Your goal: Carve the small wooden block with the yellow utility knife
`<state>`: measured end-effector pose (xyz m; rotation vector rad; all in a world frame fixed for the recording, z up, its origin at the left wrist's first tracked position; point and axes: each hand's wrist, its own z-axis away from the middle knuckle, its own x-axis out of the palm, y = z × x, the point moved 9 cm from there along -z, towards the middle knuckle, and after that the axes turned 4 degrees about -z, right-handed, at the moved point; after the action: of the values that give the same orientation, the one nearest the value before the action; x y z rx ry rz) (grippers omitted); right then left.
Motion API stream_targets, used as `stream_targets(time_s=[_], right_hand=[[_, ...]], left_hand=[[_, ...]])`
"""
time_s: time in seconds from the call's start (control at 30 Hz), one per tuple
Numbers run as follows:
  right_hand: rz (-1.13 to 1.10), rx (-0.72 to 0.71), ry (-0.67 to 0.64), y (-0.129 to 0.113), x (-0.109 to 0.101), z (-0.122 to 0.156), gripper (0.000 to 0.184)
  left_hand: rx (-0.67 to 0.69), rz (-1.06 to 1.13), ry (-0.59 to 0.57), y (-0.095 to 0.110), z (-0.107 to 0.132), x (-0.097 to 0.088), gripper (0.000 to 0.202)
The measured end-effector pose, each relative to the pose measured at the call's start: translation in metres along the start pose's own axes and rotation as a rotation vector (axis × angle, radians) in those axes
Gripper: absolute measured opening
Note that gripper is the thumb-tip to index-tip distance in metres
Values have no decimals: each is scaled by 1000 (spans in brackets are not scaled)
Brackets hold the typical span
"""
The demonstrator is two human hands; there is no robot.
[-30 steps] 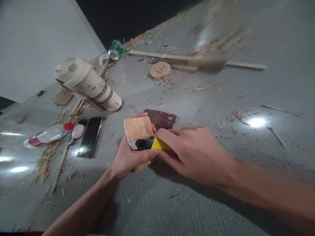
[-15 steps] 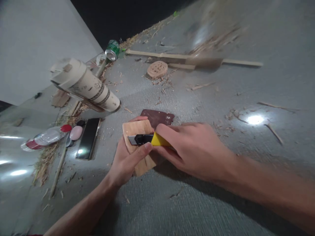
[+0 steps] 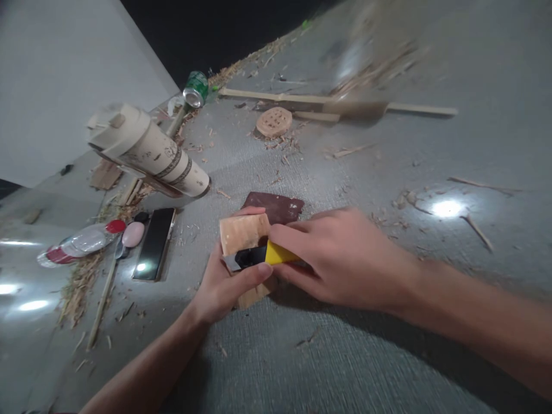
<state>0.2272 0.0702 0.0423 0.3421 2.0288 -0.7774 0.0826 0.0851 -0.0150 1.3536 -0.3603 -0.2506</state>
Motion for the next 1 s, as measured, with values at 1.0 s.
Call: stream_targets(time_s=[1.0], right_hand=[[75, 137, 80, 6, -1, 4, 41]], left_hand=[[193, -112, 66, 10, 3, -8, 53]])
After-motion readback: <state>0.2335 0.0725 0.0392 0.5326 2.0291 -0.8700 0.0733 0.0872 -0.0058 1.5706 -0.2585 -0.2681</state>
